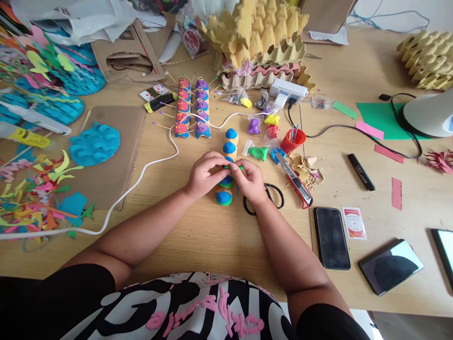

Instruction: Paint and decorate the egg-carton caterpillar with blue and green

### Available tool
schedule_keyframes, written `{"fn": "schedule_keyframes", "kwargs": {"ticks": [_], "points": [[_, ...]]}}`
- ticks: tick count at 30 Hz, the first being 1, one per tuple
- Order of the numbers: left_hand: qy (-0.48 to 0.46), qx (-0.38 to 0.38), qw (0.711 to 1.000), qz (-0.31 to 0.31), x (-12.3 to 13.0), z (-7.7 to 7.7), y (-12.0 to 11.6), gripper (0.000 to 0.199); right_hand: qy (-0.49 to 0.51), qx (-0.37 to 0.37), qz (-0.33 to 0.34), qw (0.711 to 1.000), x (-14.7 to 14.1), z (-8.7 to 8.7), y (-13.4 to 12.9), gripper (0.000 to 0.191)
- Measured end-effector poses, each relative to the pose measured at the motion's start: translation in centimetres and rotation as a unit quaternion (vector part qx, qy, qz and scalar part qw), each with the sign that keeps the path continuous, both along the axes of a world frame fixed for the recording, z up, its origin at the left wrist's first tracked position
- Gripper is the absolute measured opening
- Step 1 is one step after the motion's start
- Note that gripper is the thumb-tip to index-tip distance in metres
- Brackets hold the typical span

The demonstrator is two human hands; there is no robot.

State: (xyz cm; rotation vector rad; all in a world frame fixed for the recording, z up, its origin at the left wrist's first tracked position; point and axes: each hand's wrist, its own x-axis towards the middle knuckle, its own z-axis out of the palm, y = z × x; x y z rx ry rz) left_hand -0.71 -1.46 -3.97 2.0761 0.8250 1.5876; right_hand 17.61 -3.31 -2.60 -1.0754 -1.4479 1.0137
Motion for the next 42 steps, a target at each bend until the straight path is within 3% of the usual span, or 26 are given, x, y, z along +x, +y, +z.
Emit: {"fn": "schedule_keyframes", "kwargs": {"ticks": [9, 12, 18, 20, 23, 26, 29, 33, 37, 40, 42], "points": [[0.01, 0.008, 1.0, 0.028, 0.1, 0.5, -0.2, 0.003, 0.004, 0.011, -0.029, 1.0, -0.2, 0.2, -0.1, 0.056], [-0.018, -0.024, 0.999, 0.038, 0.1, 0.3, -0.3, 0.006, 0.025, 0.009, -0.05, 0.998, -0.2, 0.1, 0.0, 0.054], [-0.131, -0.121, 0.978, 0.105, -0.2, -0.6, 0.4, 0.02, 0.118, 0.002, -0.158, 0.98, -0.1, -0.4, 0.8, 0.052], [-0.124, -0.103, 0.982, 0.099, -0.3, -0.5, 0.4, 0.02, 0.157, -0.016, -0.133, 0.979, -0.2, -0.2, 0.8, 0.051], [-0.062, -0.035, 0.995, 0.069, -0.2, 0.1, 0.0, 0.015, 0.217, -0.073, -0.033, 0.973, -0.5, 0.5, 0.6, 0.051], [0.017, 0.027, 0.996, 0.079, -0.3, 0.6, -0.4, 0.016, 0.276, -0.153, 0.065, 0.947, -0.6, 1.0, 0.4, 0.056], [0.075, 0.036, 0.992, 0.099, -0.4, 0.6, -0.6, 0.02, 0.321, -0.204, 0.115, 0.918, -0.4, 1.1, 0.4, 0.055], [0.112, 0.018, 0.99, 0.089, -0.4, 0.5, -0.6, 0.028, 0.385, -0.244, 0.137, 0.879, -0.2, 1.0, 0.5, 0.051], [0.091, 0.029, 0.992, 0.078, -0.2, 0.8, -0.7, 0.029, 0.411, -0.254, 0.141, 0.864, -0.2, 1.2, 0.5, 0.047], [0.081, 0.037, 0.992, 0.085, -0.2, 1.2, -0.8, 0.026, 0.41, -0.246, 0.131, 0.868, -0.3, 1.3, 0.6, 0.05], [0.073, 0.031, 0.993, 0.089, -0.3, 1.3, -0.8, 0.025, 0.387, -0.222, 0.108, 0.889, -0.2, 1.2, 0.9, 0.053]]}}
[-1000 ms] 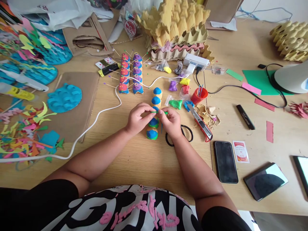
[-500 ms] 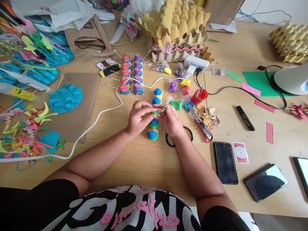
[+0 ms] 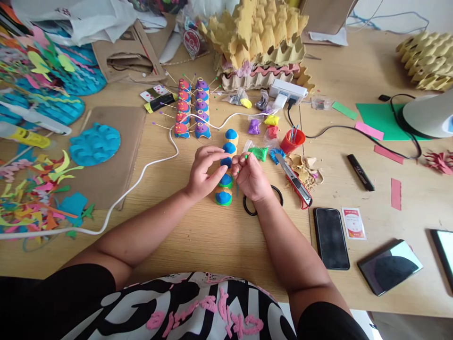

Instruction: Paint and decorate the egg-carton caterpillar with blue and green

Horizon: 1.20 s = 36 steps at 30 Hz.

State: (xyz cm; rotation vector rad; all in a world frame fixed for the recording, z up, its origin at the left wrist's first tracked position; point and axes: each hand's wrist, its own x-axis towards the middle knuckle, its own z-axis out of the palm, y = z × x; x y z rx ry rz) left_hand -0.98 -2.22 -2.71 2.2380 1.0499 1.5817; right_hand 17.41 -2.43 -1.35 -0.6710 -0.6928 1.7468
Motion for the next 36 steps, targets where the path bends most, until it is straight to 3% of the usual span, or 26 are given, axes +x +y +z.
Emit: {"fn": "schedule_keyframes", "kwargs": {"ticks": [3, 6, 11, 15, 22, 26, 36], "points": [[-0.028, -0.008, 1.0, 0.006, -0.2, -0.1, 0.1, 0.023, -0.098, 0.058, -0.069, 0.991, 0.1, -0.5, 0.2, 0.056], [-0.03, -0.025, 0.999, 0.011, -0.2, -0.3, 0.3, 0.024, -0.235, 0.134, -0.128, 0.954, 0.2, -0.9, -0.1, 0.054], [0.004, -0.052, 0.998, -0.033, -0.2, -0.6, 0.4, 0.029, -0.358, 0.215, -0.089, 0.904, 0.0, -0.8, -1.1, 0.055], [0.005, -0.049, 0.997, -0.06, -0.2, -0.6, 0.5, 0.02, -0.378, 0.225, -0.077, 0.895, 0.1, -0.7, -1.2, 0.059], [-0.037, -0.032, 0.998, -0.037, -0.1, -0.3, 0.6, 0.012, -0.347, 0.229, -0.075, 0.906, 0.0, -1.0, -1.0, 0.058], [-0.042, -0.047, 0.998, -0.023, -0.1, -0.3, 0.5, 0.019, -0.363, 0.216, -0.077, 0.903, -0.3, -1.0, -1.1, 0.055], [-0.072, -0.104, 0.99, -0.056, -0.2, 0.0, 0.5, 0.026, -0.358, 0.206, -0.081, 0.907, -0.5, -0.7, -0.9, 0.062]]}}
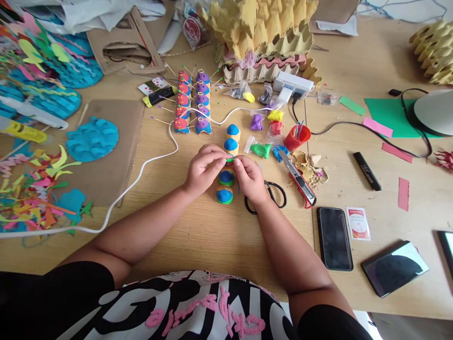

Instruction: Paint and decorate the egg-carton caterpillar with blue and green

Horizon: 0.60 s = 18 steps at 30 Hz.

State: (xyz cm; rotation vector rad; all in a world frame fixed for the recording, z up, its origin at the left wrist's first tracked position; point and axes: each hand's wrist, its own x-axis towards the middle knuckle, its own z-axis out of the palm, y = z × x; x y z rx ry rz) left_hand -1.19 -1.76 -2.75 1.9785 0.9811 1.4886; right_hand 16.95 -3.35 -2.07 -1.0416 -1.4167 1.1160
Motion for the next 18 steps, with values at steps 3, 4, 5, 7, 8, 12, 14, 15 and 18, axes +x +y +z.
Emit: {"fn": "schedule_keyframes", "kwargs": {"ticks": [3, 4, 5, 7, 8, 12, 14, 15, 18], "points": [[-0.019, -0.004, 1.0, 0.0, 0.22, -0.4, 0.18, 0.02, 0.0, -0.002, 0.006, 1.0, 0.03, 0.01, -0.02, 0.063], [-0.025, 0.0, 1.0, -0.001, 0.3, -0.51, 0.22, 0.018, 0.0, -0.002, 0.007, 1.0, 0.04, -0.01, -0.04, 0.063], [-0.032, 0.006, 0.999, 0.0, 0.37, -0.59, 0.25, 0.016, 0.0, -0.002, 0.009, 1.0, 0.05, -0.04, -0.05, 0.063], [-0.041, 0.013, 0.999, 0.004, 0.47, -0.7, 0.3, 0.014, -0.001, -0.002, 0.015, 1.0, 0.08, -0.1, -0.06, 0.062], [-0.043, 0.013, 0.999, 0.007, 0.51, -0.73, 0.31, 0.016, -0.003, -0.002, 0.019, 1.0, 0.08, -0.13, -0.06, 0.062], [-0.043, -0.016, 0.999, 0.016, 0.49, -0.77, 0.29, 0.026, -0.002, 0.0, 0.025, 1.0, 0.1, -0.25, -0.09, 0.058], [-0.039, -0.034, 0.999, 0.015, 0.4, -0.78, 0.24, 0.03, 0.0, 0.003, 0.022, 1.0, 0.1, -0.32, -0.1, 0.055], [-0.035, -0.041, 0.998, 0.013, 0.34, -0.78, 0.21, 0.031, -0.001, 0.004, 0.02, 1.0, 0.11, -0.34, -0.1, 0.053], [-0.018, -0.042, 0.999, -0.004, 0.14, -0.79, 0.17, 0.034, -0.008, 0.004, 0.015, 1.0, 0.12, -0.29, -0.07, 0.054]]}}
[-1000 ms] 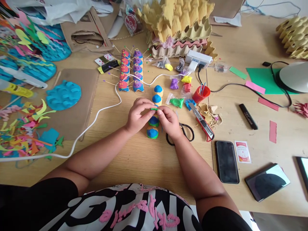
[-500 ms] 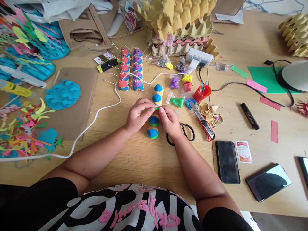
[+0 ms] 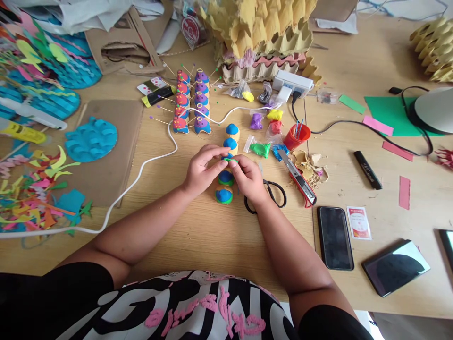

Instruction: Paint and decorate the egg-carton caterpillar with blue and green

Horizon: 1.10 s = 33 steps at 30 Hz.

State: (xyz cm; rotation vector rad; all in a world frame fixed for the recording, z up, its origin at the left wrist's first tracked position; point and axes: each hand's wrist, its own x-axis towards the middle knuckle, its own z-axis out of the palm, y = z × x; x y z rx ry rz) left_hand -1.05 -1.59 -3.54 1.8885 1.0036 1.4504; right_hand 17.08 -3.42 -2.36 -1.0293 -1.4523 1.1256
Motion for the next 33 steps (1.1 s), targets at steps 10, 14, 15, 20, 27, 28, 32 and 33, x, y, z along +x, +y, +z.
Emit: {"fn": "schedule_keyframes", "kwargs": {"ticks": [10, 14, 15, 20, 27, 28, 32, 33], "points": [[0.024, 0.053, 0.998, -0.012, -0.01, -0.02, 0.17, 0.021, 0.023, 0.003, 0.014, 1.0, 0.13, 0.04, 0.05, 0.055], [0.029, 0.054, 0.998, -0.004, -0.07, -0.09, 0.18, 0.019, 0.053, -0.014, 0.02, 0.998, 0.08, -0.37, 0.06, 0.048], [0.027, 0.059, 0.998, -0.005, -0.08, -0.12, 0.19, 0.018, 0.056, -0.019, 0.022, 0.998, 0.07, -0.4, 0.07, 0.047], [0.008, 0.061, 0.998, -0.016, 0.0, -0.3, 0.18, 0.022, 0.051, -0.017, 0.007, 0.999, -0.01, -0.08, 0.11, 0.052], [0.006, 0.061, 0.998, -0.008, 0.21, -0.37, 0.19, 0.015, 0.021, -0.026, -0.023, 0.999, -0.01, 0.55, 0.05, 0.063], [0.004, 0.064, 0.998, -0.001, 0.24, -0.34, 0.2, 0.015, 0.02, -0.025, -0.019, 0.999, 0.0, 0.54, 0.06, 0.064], [-0.008, 0.064, 0.998, 0.014, 0.24, -0.1, 0.21, 0.014, 0.042, -0.029, 0.011, 0.999, -0.09, 0.25, 0.13, 0.057], [-0.004, 0.062, 0.998, 0.012, 0.2, -0.01, 0.19, 0.014, 0.052, -0.033, 0.019, 0.998, -0.12, 0.17, 0.15, 0.056]]}}
